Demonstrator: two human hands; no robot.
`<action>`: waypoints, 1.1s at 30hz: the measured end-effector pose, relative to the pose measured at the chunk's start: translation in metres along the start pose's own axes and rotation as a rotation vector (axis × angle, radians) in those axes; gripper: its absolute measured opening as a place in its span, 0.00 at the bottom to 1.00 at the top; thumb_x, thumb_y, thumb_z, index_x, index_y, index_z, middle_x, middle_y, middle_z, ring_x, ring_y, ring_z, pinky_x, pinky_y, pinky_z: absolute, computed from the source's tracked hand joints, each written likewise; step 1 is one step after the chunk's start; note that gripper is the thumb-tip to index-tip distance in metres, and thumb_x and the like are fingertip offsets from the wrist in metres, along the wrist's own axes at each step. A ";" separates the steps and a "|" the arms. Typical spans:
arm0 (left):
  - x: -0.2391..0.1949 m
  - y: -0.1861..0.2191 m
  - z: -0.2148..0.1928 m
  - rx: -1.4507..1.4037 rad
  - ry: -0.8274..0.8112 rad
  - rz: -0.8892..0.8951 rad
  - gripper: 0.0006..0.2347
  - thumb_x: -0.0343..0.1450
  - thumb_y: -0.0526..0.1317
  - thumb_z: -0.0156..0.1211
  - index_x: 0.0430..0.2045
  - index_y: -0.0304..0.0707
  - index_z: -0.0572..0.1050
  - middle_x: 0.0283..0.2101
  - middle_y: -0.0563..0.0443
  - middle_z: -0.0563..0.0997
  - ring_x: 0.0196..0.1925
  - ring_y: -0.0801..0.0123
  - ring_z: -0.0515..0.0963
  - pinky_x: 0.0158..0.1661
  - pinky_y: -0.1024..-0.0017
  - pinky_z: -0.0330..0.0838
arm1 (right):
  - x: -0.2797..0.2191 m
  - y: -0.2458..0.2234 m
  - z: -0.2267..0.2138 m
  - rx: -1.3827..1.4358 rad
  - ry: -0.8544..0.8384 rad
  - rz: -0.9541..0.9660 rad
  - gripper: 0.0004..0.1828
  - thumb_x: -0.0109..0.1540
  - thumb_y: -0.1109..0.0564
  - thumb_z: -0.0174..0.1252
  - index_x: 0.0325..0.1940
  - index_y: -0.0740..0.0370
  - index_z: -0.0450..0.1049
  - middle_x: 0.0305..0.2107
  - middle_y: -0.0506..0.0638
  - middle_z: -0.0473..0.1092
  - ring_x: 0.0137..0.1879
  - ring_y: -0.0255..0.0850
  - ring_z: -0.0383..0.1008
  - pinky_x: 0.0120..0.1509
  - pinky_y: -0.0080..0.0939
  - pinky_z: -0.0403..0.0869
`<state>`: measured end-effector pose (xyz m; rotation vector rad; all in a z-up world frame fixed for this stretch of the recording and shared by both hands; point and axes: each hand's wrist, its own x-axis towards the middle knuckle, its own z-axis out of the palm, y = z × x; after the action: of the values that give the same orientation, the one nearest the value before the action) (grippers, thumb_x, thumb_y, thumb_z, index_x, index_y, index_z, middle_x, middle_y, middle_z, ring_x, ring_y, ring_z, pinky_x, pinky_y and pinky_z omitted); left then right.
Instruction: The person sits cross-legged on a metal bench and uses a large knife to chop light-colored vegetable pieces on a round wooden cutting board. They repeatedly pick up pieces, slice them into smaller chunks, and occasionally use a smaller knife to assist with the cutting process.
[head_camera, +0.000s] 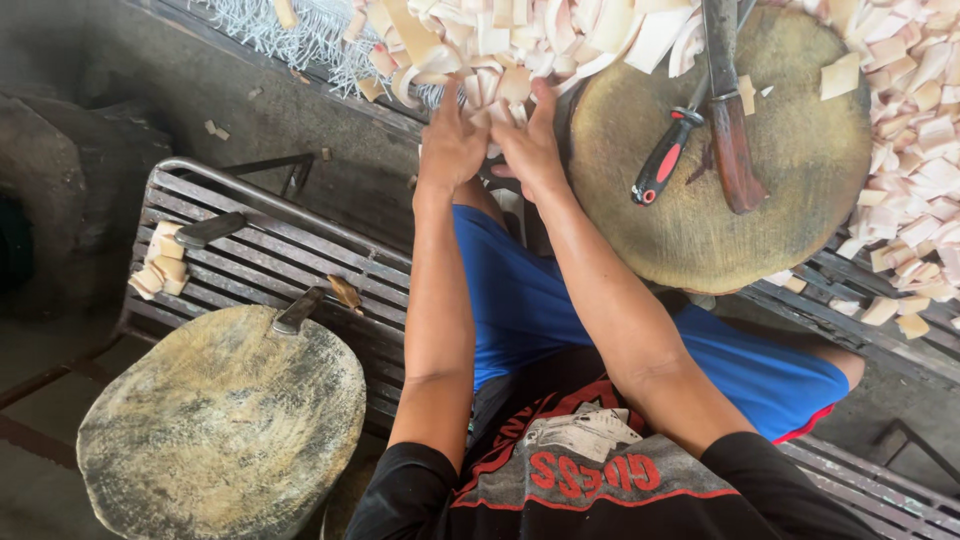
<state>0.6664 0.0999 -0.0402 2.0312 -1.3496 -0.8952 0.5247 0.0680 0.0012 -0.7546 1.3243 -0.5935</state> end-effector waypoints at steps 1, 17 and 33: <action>0.002 0.005 0.003 0.001 -0.072 0.008 0.35 0.70 0.45 0.63 0.71 0.32 0.53 0.63 0.25 0.71 0.66 0.35 0.68 0.65 0.52 0.61 | 0.005 0.003 0.001 0.065 0.002 -0.015 0.48 0.58 0.55 0.59 0.76 0.51 0.39 0.55 0.55 0.64 0.52 0.42 0.75 0.39 0.49 0.82; -0.054 0.134 0.003 -0.347 0.018 0.499 0.36 0.64 0.22 0.59 0.72 0.35 0.57 0.69 0.35 0.68 0.74 0.44 0.67 0.73 0.59 0.62 | -0.027 -0.026 -0.069 0.278 0.011 -0.561 0.14 0.69 0.61 0.58 0.59 0.61 0.72 0.50 0.48 0.70 0.56 0.36 0.69 0.61 0.40 0.71; -0.063 0.162 0.037 0.327 -0.129 0.104 0.44 0.62 0.37 0.72 0.71 0.32 0.47 0.68 0.22 0.58 0.69 0.33 0.58 0.66 0.49 0.52 | -0.065 -0.081 -0.222 -1.068 0.268 -0.327 0.44 0.52 0.60 0.67 0.69 0.66 0.56 0.57 0.68 0.61 0.62 0.67 0.64 0.65 0.57 0.65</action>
<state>0.5271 0.0984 0.0705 2.1457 -1.7527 -0.8131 0.2982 0.0338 0.0877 -1.8310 1.7741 -0.1936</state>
